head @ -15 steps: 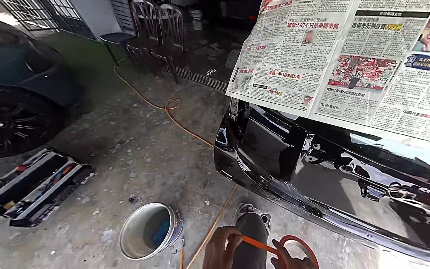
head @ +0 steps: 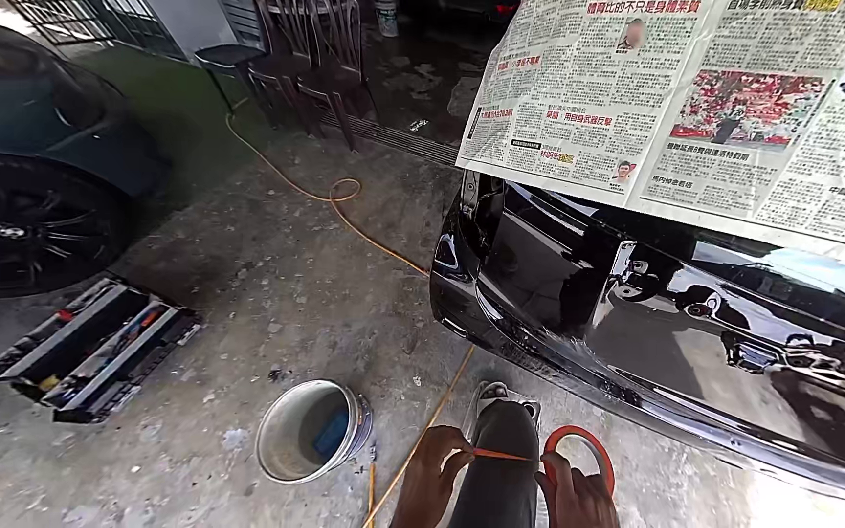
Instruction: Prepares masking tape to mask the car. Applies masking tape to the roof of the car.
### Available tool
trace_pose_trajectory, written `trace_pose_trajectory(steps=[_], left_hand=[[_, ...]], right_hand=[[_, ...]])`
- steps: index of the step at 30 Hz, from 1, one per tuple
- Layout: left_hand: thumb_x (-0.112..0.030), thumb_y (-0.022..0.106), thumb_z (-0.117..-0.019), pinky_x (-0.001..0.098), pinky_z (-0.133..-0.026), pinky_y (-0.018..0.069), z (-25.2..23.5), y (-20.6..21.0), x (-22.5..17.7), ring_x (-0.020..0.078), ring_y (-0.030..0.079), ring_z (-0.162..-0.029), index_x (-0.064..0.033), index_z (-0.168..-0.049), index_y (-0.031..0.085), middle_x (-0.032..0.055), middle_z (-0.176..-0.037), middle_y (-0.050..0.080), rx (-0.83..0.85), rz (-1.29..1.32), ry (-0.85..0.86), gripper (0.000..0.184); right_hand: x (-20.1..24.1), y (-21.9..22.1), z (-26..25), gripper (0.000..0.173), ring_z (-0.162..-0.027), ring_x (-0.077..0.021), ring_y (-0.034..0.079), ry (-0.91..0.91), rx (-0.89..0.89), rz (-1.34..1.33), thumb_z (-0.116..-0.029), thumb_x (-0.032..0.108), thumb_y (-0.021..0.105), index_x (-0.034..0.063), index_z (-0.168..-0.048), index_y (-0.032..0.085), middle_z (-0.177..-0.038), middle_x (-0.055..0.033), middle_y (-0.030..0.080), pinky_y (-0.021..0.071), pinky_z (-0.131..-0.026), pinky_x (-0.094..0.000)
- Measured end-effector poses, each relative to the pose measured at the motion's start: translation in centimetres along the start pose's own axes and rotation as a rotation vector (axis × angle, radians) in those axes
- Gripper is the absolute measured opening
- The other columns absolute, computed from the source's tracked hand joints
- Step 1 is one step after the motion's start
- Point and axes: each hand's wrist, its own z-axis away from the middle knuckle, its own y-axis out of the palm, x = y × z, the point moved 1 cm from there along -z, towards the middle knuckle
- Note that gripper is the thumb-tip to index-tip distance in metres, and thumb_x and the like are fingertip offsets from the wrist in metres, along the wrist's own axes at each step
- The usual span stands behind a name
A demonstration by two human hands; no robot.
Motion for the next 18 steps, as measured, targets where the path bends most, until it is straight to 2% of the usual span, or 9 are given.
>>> trace_pose_trajectory(steps=[2,5,7,10,14,18], left_hand=[[-0.031,0.073,-0.0935,0.025,-0.095,0.0537,0.6,0.1,0.8,0.0093,0.063,-0.107,-0.017,-0.092,0.079,0.0015,-0.113,0.067,0.008,0.03,-0.003,0.015],[-0.033,0.074,-0.0924,0.0246,-0.09,0.0548,1.5,0.0,1.5,0.0091,0.062,-0.103,-0.0181,-0.092,0.08,0.0032,-0.113,0.064,0.031,0.048,-0.034,0.016],[-0.034,0.074,-0.0929,0.025,-0.09,0.0543,1.8,0.0,1.5,0.0093,0.062,-0.103,-0.0179,-0.093,0.08,0.0034,-0.113,0.064,0.049,0.066,-0.05,0.017],[-0.032,0.073,-0.0933,0.0237,-0.089,0.0546,1.9,0.0,1.6,0.0086,0.062,-0.101,-0.0176,-0.094,0.08,0.0038,-0.111,0.063,0.053,0.085,-0.052,0.016],[-0.031,0.073,-0.0929,0.0277,-0.09,0.0544,1.9,0.1,1.6,0.0112,0.062,-0.103,-0.0175,-0.095,0.08,0.006,-0.112,0.063,0.057,0.076,-0.079,0.015],[-0.032,0.073,-0.0924,0.0267,-0.09,0.0516,1.8,0.1,1.5,0.0102,0.059,-0.102,-0.0184,-0.095,0.08,0.0046,-0.109,0.062,0.056,0.08,-0.118,0.015]], right_hand=[[-0.3,0.8,0.6,0.028,-0.063,-0.0248,0.068,-0.022,-0.047,0.02,-0.0989,0.033,0.065,0.0093,-0.112,0.07,-0.076,-0.0056,0.072,0.054,-0.066,-0.0435],[-0.6,1.6,1.7,0.026,-0.066,-0.0222,0.067,-0.042,-0.049,0.023,-0.1008,0.034,0.062,0.0135,-0.113,0.071,-0.078,-0.0036,0.072,0.0533,-0.07,-0.0419],[-0.6,1.9,2.2,0.026,-0.068,-0.0226,0.067,-0.035,-0.037,0.006,-0.1024,0.034,0.06,0.0147,-0.115,0.072,-0.079,-0.0038,0.072,0.0533,-0.072,-0.0424],[-0.6,2.3,2.5,0.026,-0.069,-0.0213,0.068,0.001,-0.036,-0.011,-0.103,0.036,0.059,0.0159,-0.11,0.073,-0.08,-0.0024,0.073,0.0534,-0.074,-0.0408],[-0.4,2.7,2.8,0.029,-0.071,-0.0233,0.071,0.078,-0.034,-0.086,-0.1038,0.035,0.057,0.0133,-0.108,0.075,-0.082,-0.0049,0.075,0.0567,-0.072,-0.0425],[-0.2,2.9,2.8,0.029,-0.072,-0.0225,0.071,0.112,-0.015,-0.11,-0.1047,0.035,0.056,0.0132,-0.107,0.074,-0.082,-0.0044,0.075,0.0569,-0.073,-0.0416]])
